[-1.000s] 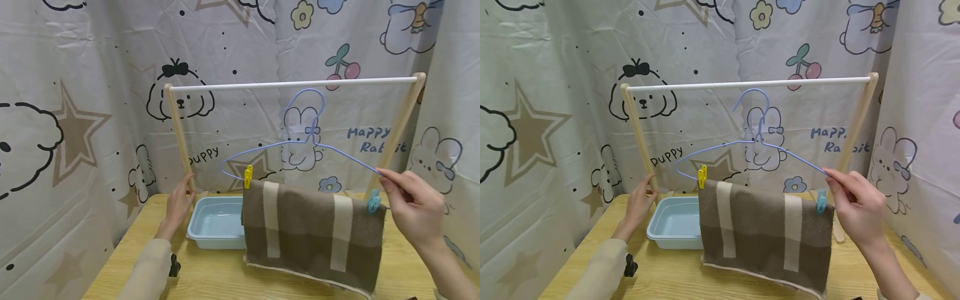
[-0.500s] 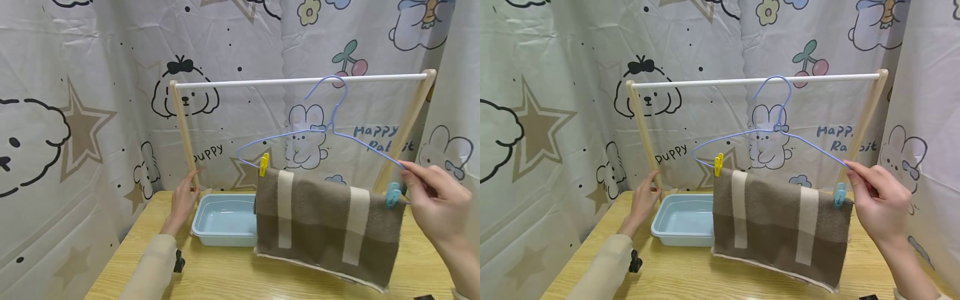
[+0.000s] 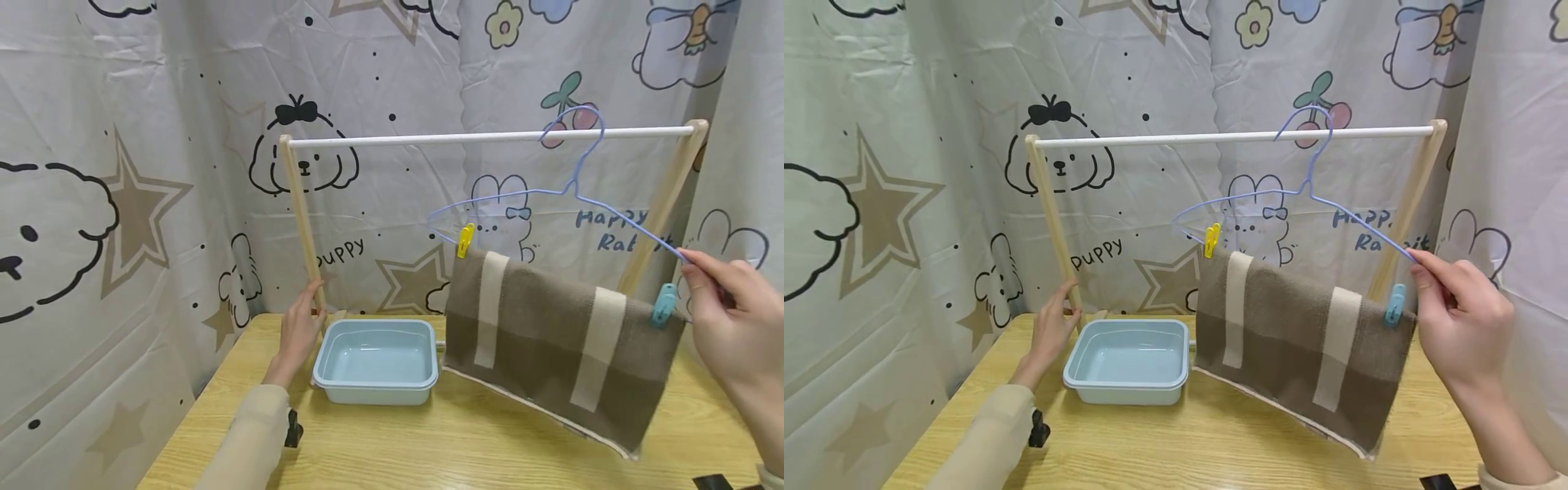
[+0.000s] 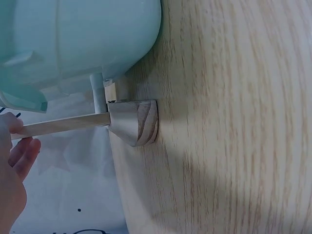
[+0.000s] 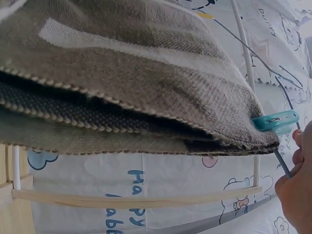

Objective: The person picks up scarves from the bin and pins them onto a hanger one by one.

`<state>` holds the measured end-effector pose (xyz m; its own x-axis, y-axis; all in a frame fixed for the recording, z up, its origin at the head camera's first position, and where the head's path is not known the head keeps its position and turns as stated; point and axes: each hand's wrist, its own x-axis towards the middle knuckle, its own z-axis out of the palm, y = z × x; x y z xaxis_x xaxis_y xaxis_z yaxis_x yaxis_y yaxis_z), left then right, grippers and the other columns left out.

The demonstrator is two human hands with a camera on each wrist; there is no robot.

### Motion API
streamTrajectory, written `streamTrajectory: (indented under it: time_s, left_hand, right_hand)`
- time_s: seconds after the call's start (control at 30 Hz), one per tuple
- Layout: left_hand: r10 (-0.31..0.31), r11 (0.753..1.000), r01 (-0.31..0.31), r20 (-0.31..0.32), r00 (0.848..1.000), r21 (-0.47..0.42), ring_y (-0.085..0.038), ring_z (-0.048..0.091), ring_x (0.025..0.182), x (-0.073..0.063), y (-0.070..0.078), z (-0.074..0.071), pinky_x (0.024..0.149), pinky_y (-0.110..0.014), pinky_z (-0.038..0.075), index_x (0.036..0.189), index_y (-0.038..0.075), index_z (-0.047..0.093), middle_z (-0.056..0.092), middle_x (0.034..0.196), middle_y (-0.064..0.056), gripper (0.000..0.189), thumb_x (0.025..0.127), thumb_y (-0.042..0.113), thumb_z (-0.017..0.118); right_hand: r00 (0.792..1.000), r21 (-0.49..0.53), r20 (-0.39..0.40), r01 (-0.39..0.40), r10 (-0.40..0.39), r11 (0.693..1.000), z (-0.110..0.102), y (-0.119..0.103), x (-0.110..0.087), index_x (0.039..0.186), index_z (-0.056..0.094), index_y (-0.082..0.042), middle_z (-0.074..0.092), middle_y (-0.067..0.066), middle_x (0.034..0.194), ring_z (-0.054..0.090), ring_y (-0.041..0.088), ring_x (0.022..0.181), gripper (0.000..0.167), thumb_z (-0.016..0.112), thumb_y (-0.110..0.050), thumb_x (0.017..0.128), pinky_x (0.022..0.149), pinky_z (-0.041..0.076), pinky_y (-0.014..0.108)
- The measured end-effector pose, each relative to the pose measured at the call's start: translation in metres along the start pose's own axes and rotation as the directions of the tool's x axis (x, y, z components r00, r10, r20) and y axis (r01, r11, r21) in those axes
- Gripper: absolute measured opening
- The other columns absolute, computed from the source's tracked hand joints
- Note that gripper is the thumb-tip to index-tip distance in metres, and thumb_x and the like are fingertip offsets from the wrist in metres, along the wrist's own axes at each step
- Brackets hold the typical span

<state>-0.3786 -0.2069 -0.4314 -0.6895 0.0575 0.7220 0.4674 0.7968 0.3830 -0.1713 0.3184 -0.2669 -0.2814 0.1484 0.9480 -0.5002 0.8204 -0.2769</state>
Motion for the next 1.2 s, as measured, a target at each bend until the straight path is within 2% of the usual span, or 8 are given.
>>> streamTrajectory:
  time_s: [0.13,0.37,0.5,0.63,0.8,1.0,1.2]
  left_hand:
    - [-0.005,1.0,0.005,0.0,1.0,-0.005,-0.03,0.07,0.079,-0.001,0.001,0.001,0.059,-0.039,0.056,0.142,0.016,0.048,0.063,0.131,-0.018,0.068,0.084,-0.006,0.074]
    - [-0.008,1.0,0.008,0.0,1.0,0.006,-0.03,0.07,0.079,-0.003,0.001,0.002,0.059,-0.039,0.055,0.141,0.015,0.049,0.062,0.133,-0.018,0.067,0.083,-0.005,0.075]
    - [-0.017,1.0,0.017,-0.003,1.0,0.009,-0.03,0.07,0.079,-0.002,0.001,0.001,0.058,-0.039,0.055,0.141,0.018,0.049,0.062,0.133,-0.017,0.068,0.083,-0.005,0.075]
    - [-0.02,1.0,0.02,0.001,1.0,0.005,-0.031,0.07,0.078,-0.001,0.002,0.001,0.058,-0.039,0.055,0.142,0.018,0.048,0.061,0.136,-0.017,0.068,0.083,-0.004,0.075]
    - [-0.013,1.0,0.013,-0.002,1.0,0.005,-0.031,0.07,0.076,-0.001,0.001,0.001,0.056,-0.038,0.054,0.141,0.015,0.049,0.06,0.136,-0.018,0.066,0.084,-0.004,0.075]
    - [-0.018,1.0,0.018,-0.012,1.0,0.024,-0.029,0.07,0.075,0.0,0.001,0.001,0.054,-0.036,0.053,0.142,0.018,0.048,0.063,0.132,-0.017,0.066,0.084,-0.003,0.074]
    - [-0.028,0.999,0.028,-0.003,1.0,0.015,-0.029,0.069,0.074,0.0,0.003,0.0,0.055,-0.036,0.053,0.142,0.021,0.047,0.063,0.13,-0.018,0.068,0.084,-0.003,0.074]
  right_hand:
    - [1.0,-0.025,0.004,-0.025,0.025,0.999,0.002,0.018,0.004,0.107,0.072,0.01,0.039,-0.027,0.073,0.028,-0.009,0.063,0.019,0.061,0.003,0.094,0.056,0.021,0.011]
    - [0.997,-0.071,0.0,-0.071,0.071,0.995,0.008,0.027,0.011,0.107,0.072,0.009,0.039,-0.032,0.075,0.029,-0.011,0.064,0.019,0.06,0.002,0.094,0.059,0.022,0.007]
    - [0.996,-0.142,0.033,-0.076,0.081,0.987,0.011,0.043,0.009,0.108,0.072,0.007,0.036,-0.037,0.078,0.028,-0.013,0.065,0.02,0.059,-0.002,0.096,0.06,0.022,0.006]
    - [0.996,-0.162,0.04,-0.069,0.076,0.984,0.013,0.054,0.006,0.107,0.072,0.007,0.036,-0.039,0.079,0.028,-0.014,0.066,0.02,0.059,-0.003,0.096,0.06,0.022,0.007]
    - [0.995,-0.141,0.016,-0.097,0.1,0.985,0.012,0.055,0.009,0.108,0.073,0.006,0.036,-0.035,0.076,0.029,-0.012,0.065,0.019,0.061,-0.002,0.096,0.061,0.022,0.008]
    - [0.989,-0.192,0.051,-0.128,0.14,0.973,0.012,0.05,0.01,0.11,0.073,0.003,0.035,-0.034,0.076,0.028,-0.012,0.065,0.021,0.06,-0.005,0.097,0.059,0.021,0.006]
    - [0.995,-0.179,0.04,-0.078,0.087,0.981,0.015,0.054,0.001,0.107,0.074,0.004,0.036,-0.043,0.082,0.028,-0.018,0.067,0.021,0.06,-0.005,0.095,0.061,0.021,0.004]
